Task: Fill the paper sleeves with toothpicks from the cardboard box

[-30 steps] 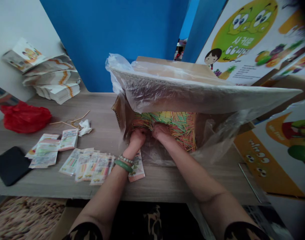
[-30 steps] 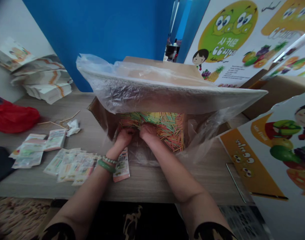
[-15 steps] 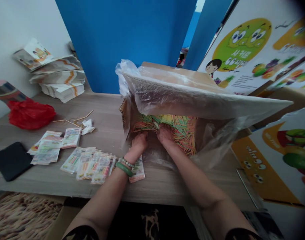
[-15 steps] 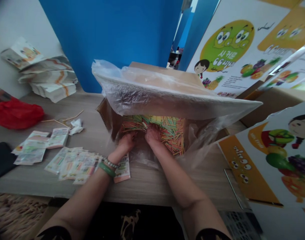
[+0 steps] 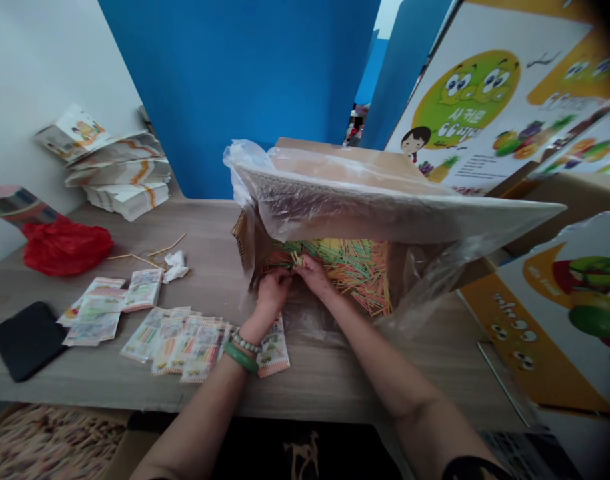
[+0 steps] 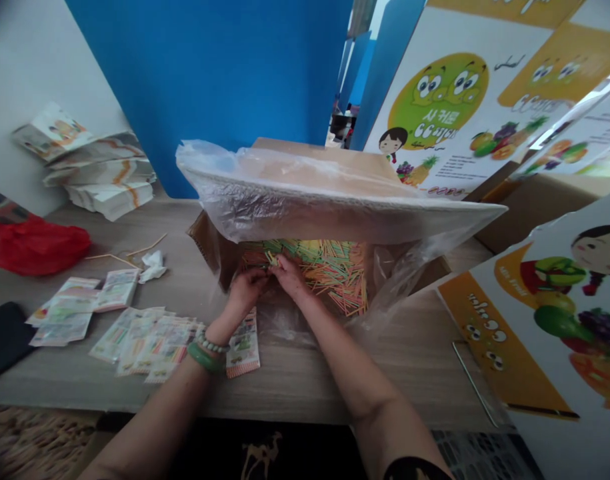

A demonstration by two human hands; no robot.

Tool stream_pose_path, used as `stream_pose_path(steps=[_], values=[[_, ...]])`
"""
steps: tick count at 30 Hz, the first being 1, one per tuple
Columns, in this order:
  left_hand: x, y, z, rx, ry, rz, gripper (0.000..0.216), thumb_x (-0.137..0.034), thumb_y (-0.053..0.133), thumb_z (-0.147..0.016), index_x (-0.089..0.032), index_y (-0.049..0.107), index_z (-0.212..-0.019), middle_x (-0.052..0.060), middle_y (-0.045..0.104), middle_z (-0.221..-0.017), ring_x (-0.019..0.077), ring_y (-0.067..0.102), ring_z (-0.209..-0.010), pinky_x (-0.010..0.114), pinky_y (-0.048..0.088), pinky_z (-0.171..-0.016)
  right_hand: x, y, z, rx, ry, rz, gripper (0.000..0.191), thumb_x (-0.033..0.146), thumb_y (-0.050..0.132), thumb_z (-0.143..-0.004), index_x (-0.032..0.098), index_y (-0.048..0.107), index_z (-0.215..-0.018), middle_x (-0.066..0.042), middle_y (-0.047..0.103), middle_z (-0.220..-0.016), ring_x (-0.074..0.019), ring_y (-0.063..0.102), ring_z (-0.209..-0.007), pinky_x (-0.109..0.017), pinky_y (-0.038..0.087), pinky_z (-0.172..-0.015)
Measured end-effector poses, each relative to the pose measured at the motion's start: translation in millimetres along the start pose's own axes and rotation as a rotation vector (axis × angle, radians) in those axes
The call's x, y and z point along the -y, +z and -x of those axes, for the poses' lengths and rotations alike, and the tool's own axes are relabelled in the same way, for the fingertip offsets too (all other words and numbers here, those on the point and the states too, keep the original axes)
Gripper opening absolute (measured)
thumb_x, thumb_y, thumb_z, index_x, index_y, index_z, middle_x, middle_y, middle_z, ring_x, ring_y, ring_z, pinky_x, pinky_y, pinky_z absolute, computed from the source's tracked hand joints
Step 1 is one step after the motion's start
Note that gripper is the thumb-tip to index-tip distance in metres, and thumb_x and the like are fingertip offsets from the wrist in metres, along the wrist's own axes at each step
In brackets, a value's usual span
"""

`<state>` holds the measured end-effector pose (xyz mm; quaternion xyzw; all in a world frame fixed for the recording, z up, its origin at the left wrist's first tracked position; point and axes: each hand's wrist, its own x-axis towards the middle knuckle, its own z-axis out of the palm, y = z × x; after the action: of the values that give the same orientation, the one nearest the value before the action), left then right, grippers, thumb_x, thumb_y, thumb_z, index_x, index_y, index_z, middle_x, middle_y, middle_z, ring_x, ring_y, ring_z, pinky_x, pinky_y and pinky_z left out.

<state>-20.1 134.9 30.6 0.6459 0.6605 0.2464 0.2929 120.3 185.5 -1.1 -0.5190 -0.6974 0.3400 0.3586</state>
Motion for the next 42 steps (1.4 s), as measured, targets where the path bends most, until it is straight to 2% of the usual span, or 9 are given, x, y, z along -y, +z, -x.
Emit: stream_pose_path(steps=[4,8,12,16,21,24,28,34,42], values=[[-8.0,1.0,-6.2,-0.207,0.139,0.138,0.044,-0.025,0.050,-0.096,-0.014,0.053,-0.139,0.014,0.062,-0.138,0.0228,0.057,-0.128,0.033,0.044,-0.107,-3.4,4.5,6.3,-0.007,-0.092,0.304,0.020,0.020,0.047,-0.088,0.021,0.066,-0.094,-0.006,0.071,-0.106,-0.0220,0.058,-0.111,-0.037,0.039,-0.101],[-20.0,13.1,-18.2,-0.034,0.219,0.122,0.042,-0.020,0.043,-0.099,-0.016,0.055,-0.138,0.011,0.063,-0.138,0.0196,0.059,-0.127,0.029,0.043,-0.109,2.5,4.7,10.8,-0.004,-0.061,0.479,0.033,0.013,0.044,-0.088,0.015,0.066,-0.113,-0.015,0.067,-0.124,-0.0249,0.054,-0.124,-0.040,0.033,-0.110],[-31.7,20.4,-27.3,0.010,0.147,0.024,0.040,-0.021,0.039,-0.101,-0.016,0.059,-0.134,0.012,0.064,-0.137,0.0218,0.060,-0.125,0.031,0.044,-0.107,1.4,8.7,7.6,0.005,0.061,0.331,0.035,0.018,0.040,-0.091,0.015,0.065,-0.115,-0.016,0.067,-0.123,-0.0242,0.058,-0.117,-0.035,0.041,-0.103],[-35.9,6.5,-24.8,0.016,0.108,-0.010,0.038,-0.027,0.040,-0.101,-0.015,0.060,-0.132,0.014,0.063,-0.136,0.0247,0.058,-0.127,0.034,0.044,-0.106,-5.8,7.3,4.0,-0.091,0.052,0.009,0.029,0.024,0.038,-0.090,0.019,0.064,-0.102,-0.008,0.069,-0.109,-0.0210,0.060,-0.103,-0.032,0.046,-0.092],[-11.5,-24.1,27.4,-0.152,0.197,0.054,0.031,-0.024,0.047,-0.097,-0.020,0.066,-0.122,0.009,0.068,-0.126,0.0214,0.060,-0.120,0.032,0.047,-0.102,-10.6,-4.4,6.7,-0.117,0.053,-0.205,0.026,0.033,0.052,-0.080,0.021,0.058,-0.102,-0.004,0.066,-0.102,-0.0195,0.059,-0.097,-0.030,0.046,-0.088],[11.2,-31.3,82.2,-0.137,0.026,-0.094,0.022,-0.026,0.051,-0.094,-0.021,0.070,-0.104,0.007,0.070,-0.109,0.0207,0.066,-0.096,0.031,0.051,-0.086,-11.3,-6.0,9.8,-0.115,0.102,-0.166,0.023,0.032,0.048,-0.081,0.021,0.058,-0.098,-0.003,0.066,-0.100,-0.0193,0.060,-0.097,-0.031,0.046,-0.090],[24.4,-25.9,135.5,-0.048,-0.225,-0.503,0.029,-0.039,0.052,-0.095,-0.017,0.067,-0.106,0.014,0.067,-0.110,0.0273,0.066,-0.091,0.035,0.050,-0.075,-10.9,0.5,13.5,-0.051,0.036,-0.055,0.022,0.028,0.040,-0.085,0.022,0.058,-0.097,-0.002,0.067,-0.091,-0.0189,0.061,-0.091,-0.031,0.045,-0.090],[28.2,-14.5,137.8,-0.017,-0.244,-0.653,0.049,-0.055,0.050,-0.093,-0.011,0.064,-0.110,0.023,0.066,-0.109,0.0325,0.068,-0.087,0.037,0.049,-0.071,-7.9,1.9,19.1,-0.057,-0.045,0.123,0.026,0.023,0.036,-0.089,0.021,0.058,-0.104,-0.005,0.069,-0.095,-0.0197,0.062,-0.096,-0.032,0.044,-0.093],[35.6,-6.8,122.9,-0.056,-0.334,-0.437,0.031,-0.042,0.063,-0.088,-0.016,0.063,-0.106,0.014,0.071,-0.104,0.0287,0.068,-0.094,0.032,0.047,-0.070,-5.4,-5.9,24.7,0.035,0.023,0.203,0.038,0.021,0.038,-0.089,0.019,0.054,-0.123,-0.006,0.073,-0.096,-0.0207,0.064,-0.098,-0.033,0.045,-0.092]])
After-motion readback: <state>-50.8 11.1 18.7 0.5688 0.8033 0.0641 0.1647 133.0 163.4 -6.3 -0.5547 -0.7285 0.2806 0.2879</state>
